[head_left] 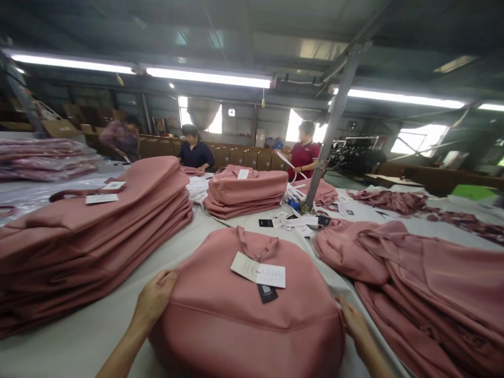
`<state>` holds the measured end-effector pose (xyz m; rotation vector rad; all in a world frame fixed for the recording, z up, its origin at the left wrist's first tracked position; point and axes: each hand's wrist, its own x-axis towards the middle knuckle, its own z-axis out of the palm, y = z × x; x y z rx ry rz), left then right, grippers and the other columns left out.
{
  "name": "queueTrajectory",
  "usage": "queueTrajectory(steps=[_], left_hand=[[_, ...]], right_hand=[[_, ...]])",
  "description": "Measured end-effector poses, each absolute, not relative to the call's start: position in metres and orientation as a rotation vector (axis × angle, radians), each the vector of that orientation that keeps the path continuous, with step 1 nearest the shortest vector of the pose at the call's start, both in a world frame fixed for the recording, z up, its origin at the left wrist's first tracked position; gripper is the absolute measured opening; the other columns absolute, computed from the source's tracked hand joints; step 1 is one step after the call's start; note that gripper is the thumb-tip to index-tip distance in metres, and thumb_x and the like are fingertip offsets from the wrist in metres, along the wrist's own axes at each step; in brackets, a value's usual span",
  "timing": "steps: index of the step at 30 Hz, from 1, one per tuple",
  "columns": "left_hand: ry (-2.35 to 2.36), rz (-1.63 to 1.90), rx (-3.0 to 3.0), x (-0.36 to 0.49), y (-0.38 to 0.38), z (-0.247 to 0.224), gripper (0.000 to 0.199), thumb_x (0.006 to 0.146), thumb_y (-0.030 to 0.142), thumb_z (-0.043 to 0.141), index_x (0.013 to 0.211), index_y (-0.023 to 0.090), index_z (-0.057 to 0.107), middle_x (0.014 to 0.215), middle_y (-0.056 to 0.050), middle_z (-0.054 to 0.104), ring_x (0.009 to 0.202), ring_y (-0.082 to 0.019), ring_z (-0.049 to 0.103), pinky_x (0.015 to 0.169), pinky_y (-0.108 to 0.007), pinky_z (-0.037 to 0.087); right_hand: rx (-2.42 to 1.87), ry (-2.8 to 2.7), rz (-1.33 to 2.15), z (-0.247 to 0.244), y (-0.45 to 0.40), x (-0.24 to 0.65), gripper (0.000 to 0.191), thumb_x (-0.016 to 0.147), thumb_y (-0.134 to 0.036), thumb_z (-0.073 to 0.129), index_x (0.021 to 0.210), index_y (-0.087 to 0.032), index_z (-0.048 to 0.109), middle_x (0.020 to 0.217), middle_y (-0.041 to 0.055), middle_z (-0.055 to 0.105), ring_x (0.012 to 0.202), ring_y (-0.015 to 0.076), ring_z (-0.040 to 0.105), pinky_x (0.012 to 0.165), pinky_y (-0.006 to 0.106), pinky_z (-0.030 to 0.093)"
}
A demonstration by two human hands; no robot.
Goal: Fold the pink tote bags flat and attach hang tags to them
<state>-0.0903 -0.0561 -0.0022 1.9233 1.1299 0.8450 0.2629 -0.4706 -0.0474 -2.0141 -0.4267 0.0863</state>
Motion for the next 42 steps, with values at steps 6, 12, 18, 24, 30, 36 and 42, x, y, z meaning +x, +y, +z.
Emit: queueTrajectory(steps=[6,12,18,24,30,36,42], left_hand=[[0.944,0.879,1.746,-0.127,-0.066,-0.046,0.074,0.073,0.085,0.038,0.101,0.021,0.061,0.11,-0.009,0.067,0.118,-0.03,0.054,0.11,-0.039,0.035],[1.086,0.939,1.751,-0.14,-0.071,-0.077,0.081,0.062,0.09,0.044,0.104,0.02,0.055,0.107,-0.009,0.065,0.103,-0.029,0.06,0.093,-0.036,0.048],[1.087,0.996,1.81,-0.124,-0.079,-0.074,0.058,0.079,0.076,0.04,0.088,0.02,0.051,0.076,0.0,0.057,0.072,-0.018,0.055,0.066,-0.026,0.047],[1.201,1.022,1.888,-0.109,-0.084,-0.068,0.044,0.084,0.064,0.04,0.068,0.024,0.039,0.058,0.006,0.037,0.057,-0.014,0.041,0.054,-0.025,0.036],[1.298,1.04,2.005,-0.105,-0.071,0.002,0.044,0.08,0.063,0.048,0.064,0.023,0.041,0.053,0.006,0.037,0.054,-0.014,0.039,0.055,-0.025,0.031],[1.3,0.923,2.228,-0.117,-0.077,0.014,0.039,0.084,0.061,0.043,0.081,0.024,0.055,0.06,0.001,0.055,0.063,-0.021,0.057,0.057,-0.027,0.035],[1.157,0.644,2.284,-0.095,-0.084,-0.074,0.032,0.088,0.046,0.034,0.088,0.023,0.057,0.084,-0.008,0.07,0.083,-0.028,0.068,0.065,-0.03,0.046]], right_hand=[[-2.044,-0.859,0.038,0.009,-0.497,0.248,0.073,0.079,-0.068,0.055,0.136,-0.021,0.049,0.14,0.016,0.048,0.126,0.0332,0.049,0.1,0.047,0.048],[-2.263,-1.756,0.126,0.051,-0.462,0.229,0.093,0.059,-0.07,0.075,0.138,-0.028,0.049,0.151,0.0139,0.034,0.137,0.0409,0.03,0.11,0.059,0.031],[-2.265,-1.977,0.117,0.056,-0.445,0.225,0.079,0.059,-0.069,0.075,0.121,-0.022,0.061,0.131,0.0154,0.053,0.129,0.0414,0.037,0.106,0.058,0.033],[-2.257,-2.075,-0.057,0.046,-0.44,0.221,0.051,0.068,-0.067,0.072,0.088,-0.021,0.062,0.089,0.0053,0.062,0.088,0.026,0.056,0.084,0.043,0.04],[-2.136,-1.971,-0.503,0.072,-0.458,0.254,0.046,0.085,-0.064,0.054,0.068,-0.022,0.05,0.07,0.0032,0.056,0.069,0.0203,0.049,0.068,0.035,0.036],[-2.119,-1.606,-0.339,0.08,-0.496,0.255,0.046,0.081,-0.065,0.06,0.065,-0.024,0.045,0.068,0.0011,0.049,0.064,0.0181,0.046,0.06,0.032,0.037],[-2.232,-1.519,-0.135,0.015,-0.492,0.251,0.052,0.083,-0.071,0.05,0.066,-0.022,0.044,0.068,0.0007,0.051,0.063,0.0176,0.046,0.058,0.032,0.036]])
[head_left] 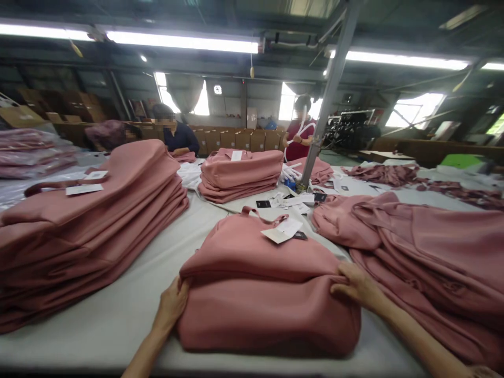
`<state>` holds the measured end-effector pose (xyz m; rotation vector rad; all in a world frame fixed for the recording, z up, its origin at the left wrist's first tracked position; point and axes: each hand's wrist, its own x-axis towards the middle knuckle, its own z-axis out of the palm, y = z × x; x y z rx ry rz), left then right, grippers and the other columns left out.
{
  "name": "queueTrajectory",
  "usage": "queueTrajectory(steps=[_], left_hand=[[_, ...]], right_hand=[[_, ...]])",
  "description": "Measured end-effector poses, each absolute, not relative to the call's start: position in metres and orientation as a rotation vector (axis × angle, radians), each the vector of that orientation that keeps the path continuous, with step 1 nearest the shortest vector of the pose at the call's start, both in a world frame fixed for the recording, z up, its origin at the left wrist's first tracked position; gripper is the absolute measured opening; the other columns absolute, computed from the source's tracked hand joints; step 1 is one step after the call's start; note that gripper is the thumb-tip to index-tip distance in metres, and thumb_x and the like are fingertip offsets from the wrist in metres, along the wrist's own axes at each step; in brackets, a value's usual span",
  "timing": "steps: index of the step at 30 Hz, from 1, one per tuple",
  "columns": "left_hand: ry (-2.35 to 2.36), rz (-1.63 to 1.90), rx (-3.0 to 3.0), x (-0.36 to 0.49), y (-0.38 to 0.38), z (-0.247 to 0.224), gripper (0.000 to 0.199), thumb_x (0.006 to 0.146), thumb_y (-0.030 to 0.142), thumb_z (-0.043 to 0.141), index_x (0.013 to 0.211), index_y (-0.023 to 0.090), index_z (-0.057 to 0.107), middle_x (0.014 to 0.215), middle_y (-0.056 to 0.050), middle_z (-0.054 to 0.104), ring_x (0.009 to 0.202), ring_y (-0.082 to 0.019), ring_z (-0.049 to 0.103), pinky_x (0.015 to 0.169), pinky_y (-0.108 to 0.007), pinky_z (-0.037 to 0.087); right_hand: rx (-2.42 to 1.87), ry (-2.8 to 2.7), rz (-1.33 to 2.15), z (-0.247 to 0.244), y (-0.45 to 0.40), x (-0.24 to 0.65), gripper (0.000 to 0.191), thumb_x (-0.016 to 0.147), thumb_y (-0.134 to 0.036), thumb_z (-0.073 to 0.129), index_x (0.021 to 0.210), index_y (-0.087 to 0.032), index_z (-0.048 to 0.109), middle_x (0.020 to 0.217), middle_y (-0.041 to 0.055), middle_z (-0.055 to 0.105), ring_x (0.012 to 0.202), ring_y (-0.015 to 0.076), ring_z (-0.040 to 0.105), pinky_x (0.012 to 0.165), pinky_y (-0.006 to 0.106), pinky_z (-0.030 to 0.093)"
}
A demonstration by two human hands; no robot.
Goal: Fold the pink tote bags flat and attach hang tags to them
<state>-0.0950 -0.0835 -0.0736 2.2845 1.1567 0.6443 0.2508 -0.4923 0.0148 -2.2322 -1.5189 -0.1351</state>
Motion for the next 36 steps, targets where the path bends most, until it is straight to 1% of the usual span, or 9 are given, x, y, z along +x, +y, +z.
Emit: queueTrajectory(steps=[4,7,10,15,20,25,29,33,36], left_hand=[[1.194,0.648,2.339,-0.092,-0.077,-0.061,0.038,0.09,0.051,0.035,0.095,0.02,0.056,0.087,-0.011,0.067,0.088,-0.033,0.065,0.071,-0.037,0.047],[1.184,1.034,2.513,-0.088,-0.103,-0.022,0.047,0.091,0.052,0.041,0.117,0.013,0.05,0.11,-0.019,0.059,0.108,-0.037,0.055,0.089,-0.048,0.044],[0.553,1.34,2.801,-0.065,-0.152,0.014,0.05,0.088,0.047,0.056,0.128,0.017,0.045,0.12,-0.016,0.056,0.116,-0.031,0.051,0.101,-0.046,0.04],[0.074,0.422,3.151,0.002,-0.209,0.031,0.124,0.049,0.076,0.074,0.147,0.013,0.029,0.148,-0.024,0.035,0.136,-0.048,0.027,0.112,-0.061,0.018],[-0.072,-0.089,3.164,0.019,-0.215,0.021,0.141,0.039,0.079,0.074,0.149,0.01,0.022,0.138,-0.031,0.042,0.127,-0.049,0.039,0.107,-0.06,0.025],[-0.041,-0.031,3.168,0.004,-0.227,0.016,0.13,0.04,0.073,0.078,0.144,0.009,0.034,0.114,-0.022,0.056,0.102,-0.038,0.053,0.094,-0.05,0.041],[-0.074,0.143,3.178,-0.002,-0.21,0.031,0.111,0.044,0.081,0.071,0.133,0.018,0.047,0.105,-0.014,0.058,0.094,-0.033,0.053,0.085,-0.044,0.044],[0.007,0.392,3.289,-0.012,-0.178,0.036,0.067,0.07,0.066,0.067,0.116,0.019,0.056,0.105,-0.013,0.059,0.096,-0.033,0.053,0.086,-0.046,0.04],[-0.002,0.401,3.314,-0.017,-0.167,0.023,0.024,0.09,0.04,0.057,0.094,0.017,0.06,0.093,-0.01,0.062,0.086,-0.027,0.056,0.076,-0.038,0.04]], right_hand=[[-2.254,-1.576,-0.121,0.025,-0.484,0.255,0.047,0.084,-0.064,0.056,0.068,-0.021,0.045,0.071,0.0005,0.052,0.066,0.0173,0.047,0.06,0.031,0.034],[-2.257,-1.565,-0.151,0.034,-0.48,0.252,0.044,0.081,-0.06,0.062,0.067,-0.02,0.046,0.07,0.0005,0.052,0.066,0.0175,0.046,0.059,0.03,0.031],[-2.235,-1.57,-0.171,0.032,-0.479,0.249,0.044,0.077,-0.058,0.068,0.066,-0.02,0.047,0.071,0.0005,0.053,0.067,0.0181,0.047,0.061,0.03,0.031],[-2.216,-1.538,-0.204,0.027,-0.488,0.245,0.034,0.076,-0.045,0.074,0.074,-0.02,0.05,0.078,0.0013,0.054,0.074,0.0197,0.05,0.066,0.031,0.038],[-2.188,-1.498,-0.232,0.021,-0.496,0.233,0.027,0.078,-0.038,0.073,0.083,-0.02,0.053,0.086,0.0031,0.054,0.082,0.0221,0.052,0.073,0.035,0.043],[-2.141,-1.459,-0.257,0.014,-0.498,0.224,0.031,0.078,-0.047,0.072,0.085,-0.021,0.056,0.089,0.0054,0.056,0.089,0.026,0.051,0.081,0.041,0.044],[-2.125,-1.419,-0.23,0.017,-0.502,0.225,0.029,0.079,-0.047,0.07,0.089,-0.023,0.057,0.09,0.0039,0.057,0.088,0.0245,0.054,0.081,0.039,0.047],[-2.106,-1.337,-0.222,0.011,-0.505,0.227,0.032,0.079,-0.048,0.068,0.095,-0.023,0.058,0.116,0.0089,0.056,0.112,0.0277,0.052,0.098,0.043,0.043],[-2.11,-1.12,-0.162,-0.001,-0.506,0.224,0.064,0.073,-0.054,0.07,0.123,-0.021,0.048,0.141,0.0151,0.04,0.134,0.0321,0.036,0.11,0.05,0.031]])
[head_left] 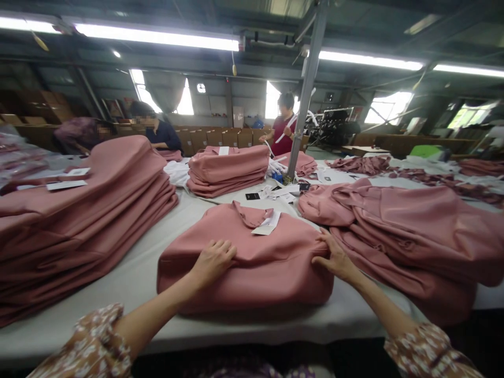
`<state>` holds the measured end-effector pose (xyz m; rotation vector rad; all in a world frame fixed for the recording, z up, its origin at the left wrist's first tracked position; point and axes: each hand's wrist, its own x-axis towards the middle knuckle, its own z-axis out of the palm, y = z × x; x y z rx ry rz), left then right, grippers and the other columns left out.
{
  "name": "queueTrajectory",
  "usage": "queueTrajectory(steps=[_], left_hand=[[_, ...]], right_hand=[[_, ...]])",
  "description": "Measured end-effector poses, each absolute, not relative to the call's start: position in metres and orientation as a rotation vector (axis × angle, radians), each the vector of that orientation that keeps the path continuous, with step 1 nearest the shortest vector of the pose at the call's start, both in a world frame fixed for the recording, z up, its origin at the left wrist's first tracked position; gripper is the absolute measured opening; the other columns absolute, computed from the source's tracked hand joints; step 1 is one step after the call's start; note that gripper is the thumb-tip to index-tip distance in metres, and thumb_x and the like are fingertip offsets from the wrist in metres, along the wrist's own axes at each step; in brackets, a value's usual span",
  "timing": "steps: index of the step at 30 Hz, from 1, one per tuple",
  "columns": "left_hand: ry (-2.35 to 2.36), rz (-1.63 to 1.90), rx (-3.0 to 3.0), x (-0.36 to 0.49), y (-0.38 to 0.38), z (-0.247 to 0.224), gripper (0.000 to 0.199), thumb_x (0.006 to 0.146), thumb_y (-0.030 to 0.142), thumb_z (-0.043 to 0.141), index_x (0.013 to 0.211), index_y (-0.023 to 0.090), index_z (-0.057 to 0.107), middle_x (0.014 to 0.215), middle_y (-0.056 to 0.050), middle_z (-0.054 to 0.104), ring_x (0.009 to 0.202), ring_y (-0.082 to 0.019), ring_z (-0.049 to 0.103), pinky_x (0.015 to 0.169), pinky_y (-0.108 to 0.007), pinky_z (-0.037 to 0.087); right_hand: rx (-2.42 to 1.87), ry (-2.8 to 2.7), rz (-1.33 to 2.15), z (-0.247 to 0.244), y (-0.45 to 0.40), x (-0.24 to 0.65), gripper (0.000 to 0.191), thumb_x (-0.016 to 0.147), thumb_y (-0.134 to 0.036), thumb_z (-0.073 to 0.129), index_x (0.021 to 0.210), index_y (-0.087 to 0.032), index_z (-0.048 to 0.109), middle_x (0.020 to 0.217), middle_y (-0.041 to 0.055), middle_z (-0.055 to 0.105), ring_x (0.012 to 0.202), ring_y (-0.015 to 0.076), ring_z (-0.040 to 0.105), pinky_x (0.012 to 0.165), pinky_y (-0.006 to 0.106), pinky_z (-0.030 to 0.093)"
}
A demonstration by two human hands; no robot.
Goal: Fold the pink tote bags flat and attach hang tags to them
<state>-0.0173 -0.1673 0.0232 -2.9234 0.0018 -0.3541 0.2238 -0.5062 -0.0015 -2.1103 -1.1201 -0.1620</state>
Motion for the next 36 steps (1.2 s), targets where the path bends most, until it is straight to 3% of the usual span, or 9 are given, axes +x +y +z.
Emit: queueTrajectory(steps=[3,5,12,20,24,26,29,32,36], left_hand=[[0.073,-0.362,-2.918,-0.012,-0.162,0.016,0.018,0.094,0.03,0.051,0.082,0.018,0.058,0.081,-0.005,0.063,0.075,-0.022,0.057,0.066,-0.032,0.037],[0.115,-0.395,-2.917,-0.004,-0.157,0.023,0.023,0.095,0.035,0.051,0.079,0.019,0.056,0.076,-0.002,0.063,0.07,-0.019,0.057,0.062,-0.03,0.035],[0.186,-0.605,-2.873,0.018,-0.14,0.092,0.043,0.099,0.047,0.032,0.073,0.02,0.052,0.068,-0.001,0.06,0.063,-0.017,0.055,0.057,-0.03,0.028],[0.323,-0.541,-2.925,0.01,-0.128,0.041,0.052,0.101,0.046,0.019,0.07,0.019,0.051,0.063,-0.001,0.058,0.056,-0.015,0.052,0.054,-0.028,0.028],[0.247,-0.476,-2.968,0.009,-0.126,0.033,0.051,0.101,0.046,0.02,0.073,0.019,0.053,0.066,-0.002,0.06,0.059,-0.016,0.055,0.055,-0.028,0.03],[0.23,-0.442,-2.983,0.01,-0.126,0.044,0.05,0.1,0.049,0.023,0.075,0.019,0.054,0.069,-0.002,0.062,0.061,-0.017,0.057,0.055,-0.028,0.029],[0.218,-0.391,-3.007,0.012,-0.126,0.06,0.047,0.099,0.05,0.027,0.077,0.02,0.055,0.07,-0.002,0.064,0.064,-0.017,0.06,0.055,-0.028,0.029],[0.23,-0.355,-3.027,0.014,-0.126,0.069,0.043,0.099,0.05,0.031,0.08,0.021,0.056,0.075,-0.001,0.067,0.07,-0.018,0.063,0.057,-0.028,0.031],[0.276,-0.329,-3.048,0.013,-0.136,0.076,0.041,0.098,0.049,0.035,0.081,0.02,0.058,0.08,-0.002,0.069,0.074,-0.019,0.064,0.059,-0.028,0.033]], right_hand=[[-2.067,-0.738,0.03,-0.012,-0.506,0.216,0.113,0.057,-0.058,0.078,0.146,-0.017,0.022,0.144,0.0188,0.04,0.137,0.0342,0.033,0.112,0.051,0.028],[-2.02,-0.591,0.082,-0.014,-0.504,0.211,0.121,0.052,-0.058,0.081,0.147,-0.014,0.021,0.136,0.0197,0.049,0.131,0.0352,0.042,0.11,0.051,0.033],[-2.0,-0.33,-0.16,0.003,-0.49,0.198,0.064,0.063,-0.06,0.073,0.108,-0.017,0.06,0.098,0.0107,0.07,0.092,0.0295,0.066,0.082,0.042,0.053],[-2.251,-0.441,-0.616,-0.056,-0.484,0.193,0.053,0.075,-0.079,0.047,0.075,-0.026,0.05,0.056,0.0013,0.057,0.054,0.0254,0.059,0.051,0.036,0.043],[-2.288,-0.528,-0.557,-0.057,-0.483,0.2,0.056,0.08,-0.076,0.046,0.094,-0.023,0.056,0.069,0.0064,0.064,0.066,0.0316,0.065,0.055,0.041,0.05],[-2.283,-0.606,-0.632,-0.036,-0.487,0.194,0.069,0.081,-0.071,0.051,0.123,-0.016,0.05,0.102,0.0171,0.067,0.095,0.0379,0.065,0.073,0.05,0.054],[-2.138,-0.963,-0.866,0.004,-0.497,0.159,0.079,0.087,-0.049,0.059,0.149,-0.015,0.023,0.142,0.0207,0.044,0.131,0.0372,0.042,0.104,0.057,0.04],[-1.806,-1.789,-0.417,0.028,-0.498,0.108,0.066,0.091,-0.029,0.056,0.149,-0.031,0.026,0.135,0.0072,0.055,0.124,0.0277,0.052,0.107,0.047,0.042],[-1.529,-2.156,0.37,0.019,-0.464,0.082,0.04,0.097,-0.03,0.044,0.136,-0.039,0.047,0.113,-0.0023,0.069,0.101,0.0178,0.066,0.096,0.034,0.053]])
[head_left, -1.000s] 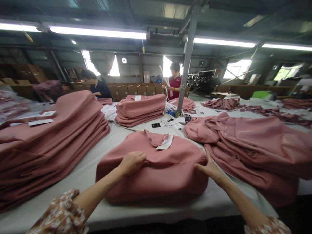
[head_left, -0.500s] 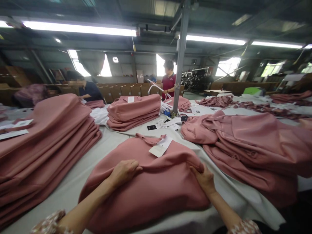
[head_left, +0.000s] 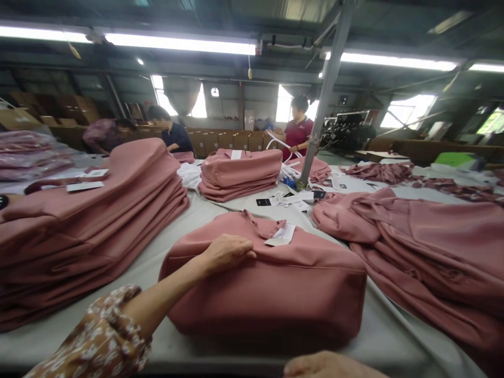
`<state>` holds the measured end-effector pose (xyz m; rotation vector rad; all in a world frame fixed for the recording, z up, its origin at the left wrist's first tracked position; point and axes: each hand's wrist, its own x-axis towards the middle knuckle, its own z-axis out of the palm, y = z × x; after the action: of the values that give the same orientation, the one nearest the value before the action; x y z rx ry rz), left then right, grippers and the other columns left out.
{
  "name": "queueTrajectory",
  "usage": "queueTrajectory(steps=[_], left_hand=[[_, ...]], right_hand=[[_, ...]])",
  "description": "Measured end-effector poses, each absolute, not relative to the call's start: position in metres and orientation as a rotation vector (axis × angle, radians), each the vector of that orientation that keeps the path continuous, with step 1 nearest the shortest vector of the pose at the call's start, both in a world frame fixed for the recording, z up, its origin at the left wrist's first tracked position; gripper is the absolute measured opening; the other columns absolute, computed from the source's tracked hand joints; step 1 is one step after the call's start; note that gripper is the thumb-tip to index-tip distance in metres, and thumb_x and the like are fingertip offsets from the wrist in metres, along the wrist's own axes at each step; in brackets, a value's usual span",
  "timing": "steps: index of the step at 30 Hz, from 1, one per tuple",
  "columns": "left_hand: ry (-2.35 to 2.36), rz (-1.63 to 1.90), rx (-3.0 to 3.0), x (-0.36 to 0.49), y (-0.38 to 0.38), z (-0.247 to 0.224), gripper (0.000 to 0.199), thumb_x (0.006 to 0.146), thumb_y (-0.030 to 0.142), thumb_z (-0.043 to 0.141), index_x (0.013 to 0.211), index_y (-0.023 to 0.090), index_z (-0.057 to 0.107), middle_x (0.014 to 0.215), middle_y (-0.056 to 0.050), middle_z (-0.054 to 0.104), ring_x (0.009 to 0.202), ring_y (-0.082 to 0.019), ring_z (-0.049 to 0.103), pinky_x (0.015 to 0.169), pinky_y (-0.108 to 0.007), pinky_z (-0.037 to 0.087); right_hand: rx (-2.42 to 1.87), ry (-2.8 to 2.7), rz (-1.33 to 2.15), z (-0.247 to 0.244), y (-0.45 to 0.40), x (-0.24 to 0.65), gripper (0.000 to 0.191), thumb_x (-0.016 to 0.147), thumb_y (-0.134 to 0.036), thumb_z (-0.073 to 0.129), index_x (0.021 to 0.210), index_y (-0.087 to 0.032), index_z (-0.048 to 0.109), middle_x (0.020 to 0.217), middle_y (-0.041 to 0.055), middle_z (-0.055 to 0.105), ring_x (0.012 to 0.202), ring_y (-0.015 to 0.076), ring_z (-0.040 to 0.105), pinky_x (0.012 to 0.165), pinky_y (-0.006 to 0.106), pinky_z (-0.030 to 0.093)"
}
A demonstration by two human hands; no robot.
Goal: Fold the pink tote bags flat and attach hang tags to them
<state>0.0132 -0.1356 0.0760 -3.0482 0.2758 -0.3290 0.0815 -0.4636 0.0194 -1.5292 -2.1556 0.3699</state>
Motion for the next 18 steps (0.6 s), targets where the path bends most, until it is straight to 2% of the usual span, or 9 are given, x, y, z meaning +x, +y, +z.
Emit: queueTrajectory(steps=[3,6,9,12,15,18], left_hand=[[0.338,-0.297,-3.06,0.015,-0.151,0.074,0.037,0.097,0.047,0.04,0.081,0.021,0.061,0.079,-0.002,0.069,0.072,-0.019,0.064,0.057,-0.028,0.034],[0.377,-0.253,-3.066,0.024,-0.159,0.07,0.032,0.094,0.044,0.049,0.078,0.021,0.064,0.073,-0.001,0.068,0.067,-0.019,0.063,0.055,-0.027,0.035],[0.322,-0.278,-3.076,0.032,-0.152,0.077,0.03,0.096,0.039,0.045,0.084,0.02,0.065,0.079,-0.002,0.067,0.07,-0.018,0.062,0.059,-0.026,0.039],[0.284,-0.33,-3.064,0.019,-0.157,0.09,0.033,0.094,0.049,0.046,0.1,0.02,0.063,0.096,-0.007,0.065,0.085,-0.022,0.06,0.075,-0.033,0.044],[0.465,-0.396,-3.027,-0.016,-0.182,0.081,0.046,0.091,0.058,0.043,0.11,0.02,0.06,0.106,-0.01,0.063,0.099,-0.027,0.055,0.096,-0.044,0.037],[0.957,-0.34,-2.997,-0.051,-0.198,0.038,0.039,0.098,0.043,0.037,0.127,0.021,0.051,0.122,-0.009,0.061,0.116,-0.023,0.049,0.112,-0.043,0.024]], right_hand=[[-1.671,-2.031,0.443,-0.01,-0.423,0.106,0.036,0.097,-0.029,0.038,0.128,-0.028,0.057,0.116,0.0036,0.068,0.106,0.0181,0.064,0.096,0.034,0.052],[-1.846,-1.85,0.363,-0.044,-0.396,0.136,0.042,0.093,-0.028,0.043,0.133,-0.017,0.052,0.126,0.011,0.062,0.115,0.0231,0.059,0.1,0.038,0.049],[-1.872,-1.928,0.267,-0.066,-0.39,0.146,0.049,0.091,-0.029,0.046,0.138,-0.015,0.045,0.135,0.0133,0.055,0.125,0.0267,0.051,0.106,0.044,0.042],[-1.794,-2.024,0.162,-0.068,-0.393,0.141,0.048,0.091,-0.024,0.045,0.138,-0.014,0.043,0.133,0.0135,0.056,0.122,0.025,0.053,0.108,0.044,0.04],[-1.709,-2.074,0.095,-0.06,-0.393,0.134,0.05,0.09,-0.02,0.043,0.14,-0.015,0.039,0.132,0.0133,0.057,0.12,0.023,0.054,0.109,0.044,0.039],[-1.668,-2.174,0.075,-0.056,-0.392,0.134,0.052,0.09,-0.02,0.044,0.141,-0.015,0.037,0.135,0.0138,0.055,0.124,0.0236,0.051,0.108,0.046,0.039]])
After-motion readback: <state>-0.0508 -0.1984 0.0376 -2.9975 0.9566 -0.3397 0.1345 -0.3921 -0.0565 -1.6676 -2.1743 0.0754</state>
